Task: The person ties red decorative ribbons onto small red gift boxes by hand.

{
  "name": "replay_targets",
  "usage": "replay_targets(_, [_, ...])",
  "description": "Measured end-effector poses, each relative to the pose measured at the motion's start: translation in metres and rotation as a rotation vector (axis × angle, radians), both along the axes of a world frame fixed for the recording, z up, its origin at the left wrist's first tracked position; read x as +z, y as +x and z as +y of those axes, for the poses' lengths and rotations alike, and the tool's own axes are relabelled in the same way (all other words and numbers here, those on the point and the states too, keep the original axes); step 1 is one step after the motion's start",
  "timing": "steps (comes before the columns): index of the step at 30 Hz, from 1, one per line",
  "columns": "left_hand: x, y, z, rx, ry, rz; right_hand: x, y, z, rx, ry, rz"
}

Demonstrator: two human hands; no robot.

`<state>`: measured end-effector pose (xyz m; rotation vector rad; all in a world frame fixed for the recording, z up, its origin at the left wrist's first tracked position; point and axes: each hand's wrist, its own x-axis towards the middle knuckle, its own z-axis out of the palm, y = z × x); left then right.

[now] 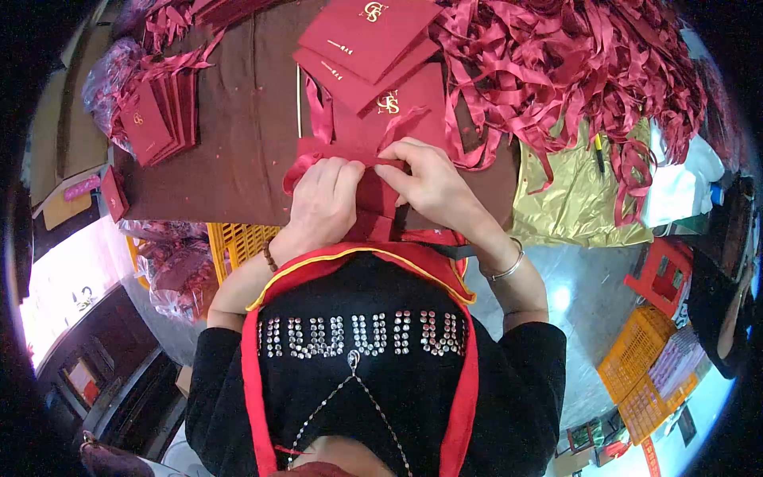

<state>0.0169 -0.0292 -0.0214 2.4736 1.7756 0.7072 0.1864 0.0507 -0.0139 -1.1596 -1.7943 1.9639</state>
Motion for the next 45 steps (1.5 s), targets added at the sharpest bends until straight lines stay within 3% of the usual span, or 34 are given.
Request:
replay_targets(7, [0.003,0.006,0.0,0.017,-0.013,0.007,-0.004,-0.001,-0.003,0.005,0.142,0.017])
replay_targets(9, [0.01,0.01,0.0,0.028,-0.148,0.056,-0.002,-0.002,-0.005,0.067,0.363,-0.012])
replay_targets(13, [0.011,0.008,0.003,-0.003,-0.141,0.022,-0.003,0.003,-0.001,0.098,0.566,0.008])
replay_targets(15, [0.007,0.002,0.002,-0.034,-0.12,-0.205,0.002,0.005,-0.002,0.055,0.277,0.018])
replay_targets(16, [0.007,0.001,0.004,-0.038,-0.123,-0.208,0.003,0.006,-0.004,0.051,0.274,0.015])
replay_targets(18, [0.01,-0.001,0.007,-0.005,-0.255,-0.562,0.004,0.005,-0.007,0.058,0.388,0.087])
replay_targets(19, [0.012,-0.004,0.008,-0.002,-0.288,-0.614,0.005,0.006,-0.007,0.06,0.389,0.089])
replay_targets(22, [0.033,-0.016,0.012,-0.009,-0.289,-0.585,0.008,0.004,-0.009,0.103,0.571,0.095])
replay_targets(23, [0.034,-0.019,0.017,0.007,-0.117,-0.473,0.008,0.002,-0.01,0.1,0.592,0.085])
replay_targets(24, [0.041,-0.025,0.021,0.052,-0.124,-0.315,0.008,0.001,-0.011,0.098,0.611,0.074])
replay_targets(26, [0.043,-0.04,0.033,-0.02,-0.475,-0.296,0.011,-0.002,-0.014,0.081,0.606,0.053])
replay_targets(30, [0.026,-0.056,0.058,-0.226,-0.576,-0.307,0.018,-0.009,-0.02,0.054,0.572,0.006])
replay_targets(32, [0.034,-0.06,0.074,-0.342,-1.071,-0.465,0.019,-0.012,-0.022,0.051,0.578,-0.009])
replay_targets(33, [0.045,-0.058,0.08,-0.284,-1.2,-0.455,0.02,-0.013,-0.023,0.048,0.585,-0.027])
replay_targets(39, [0.041,-0.048,0.099,-0.299,-1.398,-0.34,0.01,-0.018,-0.026,0.002,0.781,-0.027])
replay_targets(45, [0.04,-0.046,0.102,-0.285,-1.46,-0.317,0.011,-0.018,-0.029,-0.018,0.745,-0.052])
